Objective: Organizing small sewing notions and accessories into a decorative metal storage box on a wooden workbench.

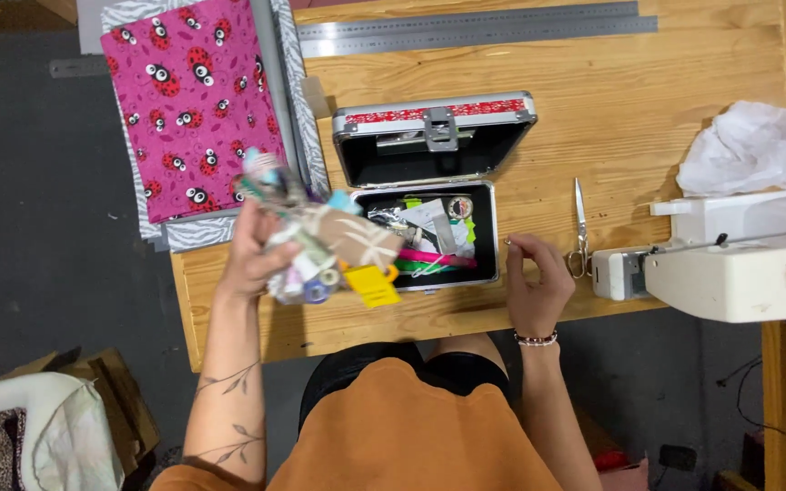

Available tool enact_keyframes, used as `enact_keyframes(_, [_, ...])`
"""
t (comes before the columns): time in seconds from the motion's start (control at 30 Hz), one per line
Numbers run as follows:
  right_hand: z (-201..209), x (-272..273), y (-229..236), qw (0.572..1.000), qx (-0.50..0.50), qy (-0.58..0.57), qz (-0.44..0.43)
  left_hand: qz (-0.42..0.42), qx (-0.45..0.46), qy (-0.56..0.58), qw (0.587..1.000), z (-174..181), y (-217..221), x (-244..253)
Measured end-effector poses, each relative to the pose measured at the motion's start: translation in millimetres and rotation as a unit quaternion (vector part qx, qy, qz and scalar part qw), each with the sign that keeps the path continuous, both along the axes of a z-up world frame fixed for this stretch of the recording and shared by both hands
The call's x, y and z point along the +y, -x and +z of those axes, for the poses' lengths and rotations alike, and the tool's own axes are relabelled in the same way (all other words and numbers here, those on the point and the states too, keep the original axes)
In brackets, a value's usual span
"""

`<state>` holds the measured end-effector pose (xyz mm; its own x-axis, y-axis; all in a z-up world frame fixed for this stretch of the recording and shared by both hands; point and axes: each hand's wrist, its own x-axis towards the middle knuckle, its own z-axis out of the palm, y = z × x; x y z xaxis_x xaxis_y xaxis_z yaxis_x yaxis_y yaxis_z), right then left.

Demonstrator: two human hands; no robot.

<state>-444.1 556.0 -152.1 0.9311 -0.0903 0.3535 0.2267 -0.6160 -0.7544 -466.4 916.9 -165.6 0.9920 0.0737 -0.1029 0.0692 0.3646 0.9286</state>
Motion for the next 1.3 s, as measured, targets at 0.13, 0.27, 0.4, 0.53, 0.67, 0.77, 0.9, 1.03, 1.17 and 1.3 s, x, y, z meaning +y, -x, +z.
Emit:
enact_keyframes(0.13, [15.2,22.6,-4.1,0.999,0.005,0.005,0.049,0.072,0.030,0.095,0.992,-128.1,56.1,72.7])
enact_keyframes(0.27, [-7.7,38.8,-13.5,0.976,0.101,0.044,0.189,0.097,0.075,0.142,0.982,-83.3,60.9,51.3])
enact_keyframes(0.4, [-37.4,65.6,-26.9,0.947,0.135,0.075,0.281,0.103,0.112,0.133,0.979,-168.3,92.0,59.8])
enact_keyframes(0.53, [-54.4,104.1,-45.8,0.847,0.347,0.246,0.318,0.132,0.169,0.088,0.973,-132.2,87.8,36.2])
enact_keyframes(0.67, [-64.5,138.8,-51.6,0.751,0.378,0.382,0.385,0.196,0.246,0.026,0.949,-96.1,69.9,16.8])
enact_keyframes(0.77, [-82.8,145.8,-51.2,0.756,0.309,0.411,0.405,0.212,0.264,-0.016,0.941,-86.5,63.0,11.7])
enact_keyframes(0.9, [-104.0,122.4,-65.9,0.768,0.266,0.444,0.377,0.197,0.302,-0.045,0.932,-66.4,54.3,5.5])
enact_keyframes(1.03, [-100.7,91.0,-78.2,0.820,0.298,0.388,0.297,0.155,0.330,-0.173,0.915,-49.6,43.5,12.8])
enact_keyframes(1.17, [-55.5,64.4,-65.6,0.921,0.211,0.218,0.245,-0.004,0.376,-0.436,0.818,-58.2,36.4,38.8])
enact_keyframes(1.3, [-18.9,47.2,-54.1,0.935,0.247,0.149,0.207,-0.045,0.369,-0.574,0.730,-7.1,21.9,23.1])
